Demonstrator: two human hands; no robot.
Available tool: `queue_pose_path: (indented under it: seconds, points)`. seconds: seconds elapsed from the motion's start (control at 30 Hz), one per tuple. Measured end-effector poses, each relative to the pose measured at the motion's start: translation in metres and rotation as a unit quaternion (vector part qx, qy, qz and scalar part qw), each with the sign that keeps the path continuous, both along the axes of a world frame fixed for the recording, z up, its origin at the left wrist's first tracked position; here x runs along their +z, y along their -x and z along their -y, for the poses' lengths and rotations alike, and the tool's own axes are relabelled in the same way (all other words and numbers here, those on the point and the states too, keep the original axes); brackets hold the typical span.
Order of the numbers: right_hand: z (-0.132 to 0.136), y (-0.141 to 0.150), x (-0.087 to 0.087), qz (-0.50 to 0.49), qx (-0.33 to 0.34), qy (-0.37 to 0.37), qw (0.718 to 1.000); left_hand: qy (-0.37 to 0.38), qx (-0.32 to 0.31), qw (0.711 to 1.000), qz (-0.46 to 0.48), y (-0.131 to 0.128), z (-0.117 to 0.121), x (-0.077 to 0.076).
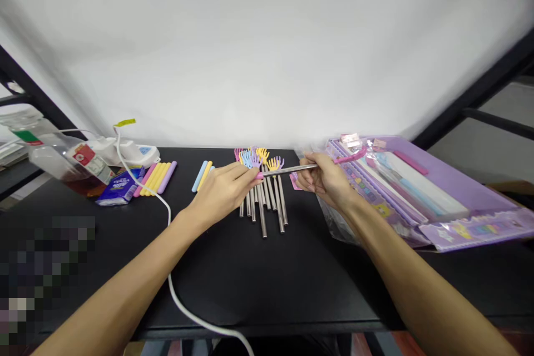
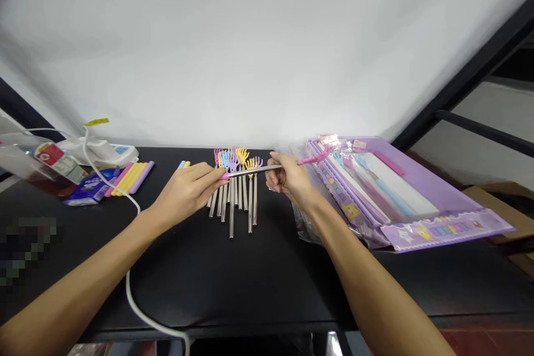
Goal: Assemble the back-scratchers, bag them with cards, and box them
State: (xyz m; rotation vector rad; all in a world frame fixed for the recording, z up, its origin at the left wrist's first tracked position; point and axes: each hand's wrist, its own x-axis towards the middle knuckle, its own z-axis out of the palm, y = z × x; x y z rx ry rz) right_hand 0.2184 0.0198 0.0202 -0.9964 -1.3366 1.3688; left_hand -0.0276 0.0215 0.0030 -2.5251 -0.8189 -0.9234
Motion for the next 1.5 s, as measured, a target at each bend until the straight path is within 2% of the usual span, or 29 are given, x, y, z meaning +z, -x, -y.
queue_pose_path:
  seconds: [0.1,0.23,0.3,0.47,0.53,0.7,0.83,0.97,1.1,1.17,1.23,1.37,1.5]
  points:
    - [0.001,0.005,-0.007,-0.002,0.023,-0.025,0.999,0.018,-0.035,0.999,0.017,-0.002,0.001,0.0]
    - [0.005,0.017,-0.009,0.068,0.05,-0.053,0.995,0.127,-0.072,0.989,0.025,-0.005,0.005,0.0]
    - [0.006,0.019,-0.006,0.083,0.042,-0.047,0.995,0.164,-0.068,0.983,0.037,-0.004,0.005,0.0]
    - [-0.003,-0.005,0.006,-0.025,-0.075,-0.018,0.997,0.09,-0.011,0.992,0.09,0.01,-0.008,0.0]
    - [-0.006,-0.021,0.009,-0.016,-0.097,-0.017,0.995,0.069,-0.016,0.992,0.1,0.015,-0.012,0.0]
    - [-0.003,-0.038,0.016,0.146,-0.05,-0.072,0.985,0.006,-0.037,0.997,0.068,0.017,-0.013,0.0]
    - [0.001,-0.031,0.015,0.19,-0.015,-0.133,0.973,-0.046,-0.046,0.997,0.04,0.015,-0.012,-0.002]
    - [0.002,-0.025,0.008,0.22,-0.012,-0.186,0.958,-0.019,-0.065,0.997,0.042,0.013,-0.014,-0.004]
    - [0.006,-0.02,0.007,0.249,-0.001,-0.251,0.935,0.089,-0.094,0.989,0.074,0.009,-0.01,0.0]
    - [0.009,-0.018,0.009,0.271,0.0,-0.302,0.914,0.193,-0.097,0.972,0.09,0.006,-0.006,0.005]
    - [0.012,-0.016,0.011,0.29,-0.001,-0.35,0.891,0.323,-0.097,0.936,0.101,0.005,-0.003,0.011]
    - [0.015,-0.013,0.013,0.31,0.015,-0.409,0.858,0.537,-0.105,0.829,0.113,0.005,0.0,0.019]
    - [0.015,-0.009,0.01,0.307,0.036,-0.432,0.847,0.659,-0.115,0.734,0.121,0.008,-0.001,0.024]
